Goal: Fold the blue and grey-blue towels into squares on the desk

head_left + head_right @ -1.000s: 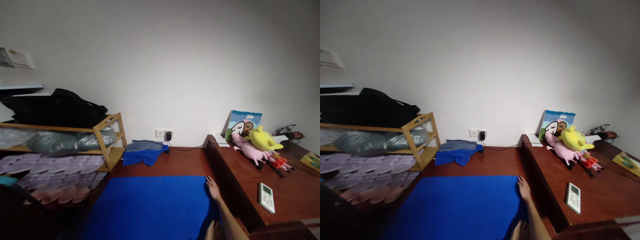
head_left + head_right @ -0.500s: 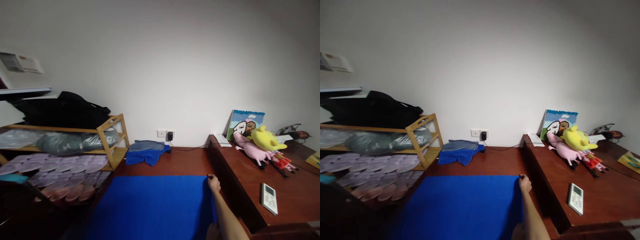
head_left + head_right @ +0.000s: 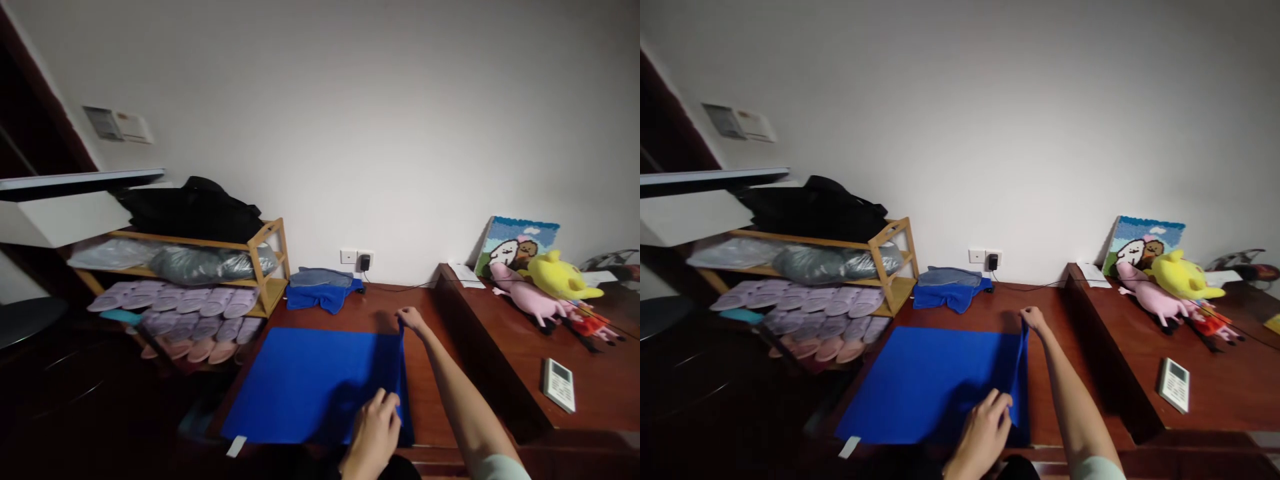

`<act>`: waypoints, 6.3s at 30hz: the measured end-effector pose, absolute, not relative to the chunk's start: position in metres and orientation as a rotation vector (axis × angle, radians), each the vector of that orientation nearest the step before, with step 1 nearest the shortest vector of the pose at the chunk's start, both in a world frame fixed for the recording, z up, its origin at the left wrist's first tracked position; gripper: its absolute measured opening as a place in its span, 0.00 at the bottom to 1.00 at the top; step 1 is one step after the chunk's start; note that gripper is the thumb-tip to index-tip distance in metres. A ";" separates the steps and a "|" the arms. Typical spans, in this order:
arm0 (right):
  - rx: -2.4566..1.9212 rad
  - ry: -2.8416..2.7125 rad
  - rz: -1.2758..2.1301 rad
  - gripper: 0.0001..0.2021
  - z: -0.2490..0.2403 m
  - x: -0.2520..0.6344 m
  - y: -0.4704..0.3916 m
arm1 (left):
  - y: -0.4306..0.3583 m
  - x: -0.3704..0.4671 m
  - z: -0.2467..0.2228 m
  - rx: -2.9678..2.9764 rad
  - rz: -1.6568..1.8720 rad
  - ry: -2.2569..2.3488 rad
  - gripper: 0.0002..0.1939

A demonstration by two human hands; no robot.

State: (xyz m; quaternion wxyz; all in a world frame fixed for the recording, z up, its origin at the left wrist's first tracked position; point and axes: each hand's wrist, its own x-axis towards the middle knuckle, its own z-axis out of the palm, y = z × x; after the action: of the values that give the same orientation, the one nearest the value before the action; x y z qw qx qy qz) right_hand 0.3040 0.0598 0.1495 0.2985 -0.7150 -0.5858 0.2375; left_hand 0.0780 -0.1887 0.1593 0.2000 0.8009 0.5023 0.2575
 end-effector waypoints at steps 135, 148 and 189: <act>-1.169 -1.568 0.395 0.16 0.357 0.326 -0.260 | -0.167 -0.098 0.360 1.680 1.298 1.075 0.21; -1.283 -1.652 0.231 0.17 0.324 0.345 -0.252 | -0.176 -0.084 0.339 1.769 1.096 1.030 0.20; -2.126 -1.690 0.497 0.14 0.088 0.270 0.042 | 0.047 -0.072 0.094 2.030 0.587 1.873 0.11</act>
State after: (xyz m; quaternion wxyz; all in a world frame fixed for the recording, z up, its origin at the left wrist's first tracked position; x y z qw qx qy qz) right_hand 0.2705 0.0416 0.0884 0.1891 -0.7562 -0.6010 0.1767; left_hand -0.0716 0.0469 0.0936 0.1583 0.7098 0.6550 0.2052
